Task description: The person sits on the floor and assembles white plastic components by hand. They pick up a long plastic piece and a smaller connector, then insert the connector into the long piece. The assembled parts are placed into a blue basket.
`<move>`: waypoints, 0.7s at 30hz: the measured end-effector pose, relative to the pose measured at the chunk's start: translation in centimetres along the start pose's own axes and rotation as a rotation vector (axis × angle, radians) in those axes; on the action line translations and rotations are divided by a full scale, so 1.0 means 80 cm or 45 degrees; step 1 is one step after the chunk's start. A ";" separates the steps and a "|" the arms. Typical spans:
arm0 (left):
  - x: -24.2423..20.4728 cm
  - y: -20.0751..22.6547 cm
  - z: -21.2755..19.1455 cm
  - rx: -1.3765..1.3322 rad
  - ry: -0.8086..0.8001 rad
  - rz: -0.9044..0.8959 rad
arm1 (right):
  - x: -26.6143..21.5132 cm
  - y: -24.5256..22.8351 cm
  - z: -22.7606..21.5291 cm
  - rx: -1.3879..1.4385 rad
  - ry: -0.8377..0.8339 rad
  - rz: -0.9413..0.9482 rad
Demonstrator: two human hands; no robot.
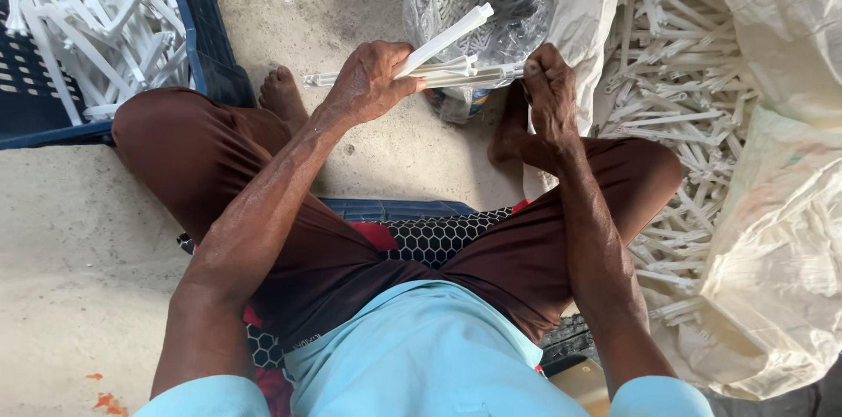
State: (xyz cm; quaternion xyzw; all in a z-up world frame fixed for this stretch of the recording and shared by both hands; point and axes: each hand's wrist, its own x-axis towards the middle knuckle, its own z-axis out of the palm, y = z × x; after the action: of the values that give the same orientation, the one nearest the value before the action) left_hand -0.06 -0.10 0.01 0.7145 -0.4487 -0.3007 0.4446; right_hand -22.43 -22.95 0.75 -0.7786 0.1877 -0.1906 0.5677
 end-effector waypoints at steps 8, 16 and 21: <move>-0.003 -0.010 0.006 -0.081 0.013 0.019 | 0.002 0.036 0.002 -0.205 0.196 0.115; -0.005 -0.010 0.008 0.001 0.014 0.021 | 0.001 0.035 0.002 -0.121 0.061 -0.013; -0.005 -0.005 0.006 -0.034 -0.016 0.018 | 0.005 0.043 0.000 -0.203 0.140 0.112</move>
State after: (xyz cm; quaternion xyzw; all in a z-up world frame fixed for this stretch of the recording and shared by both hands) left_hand -0.49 0.14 -0.58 0.7035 -0.4524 -0.3080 0.4533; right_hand -22.34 -24.16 -2.51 -0.8006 0.2672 -0.1925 0.5005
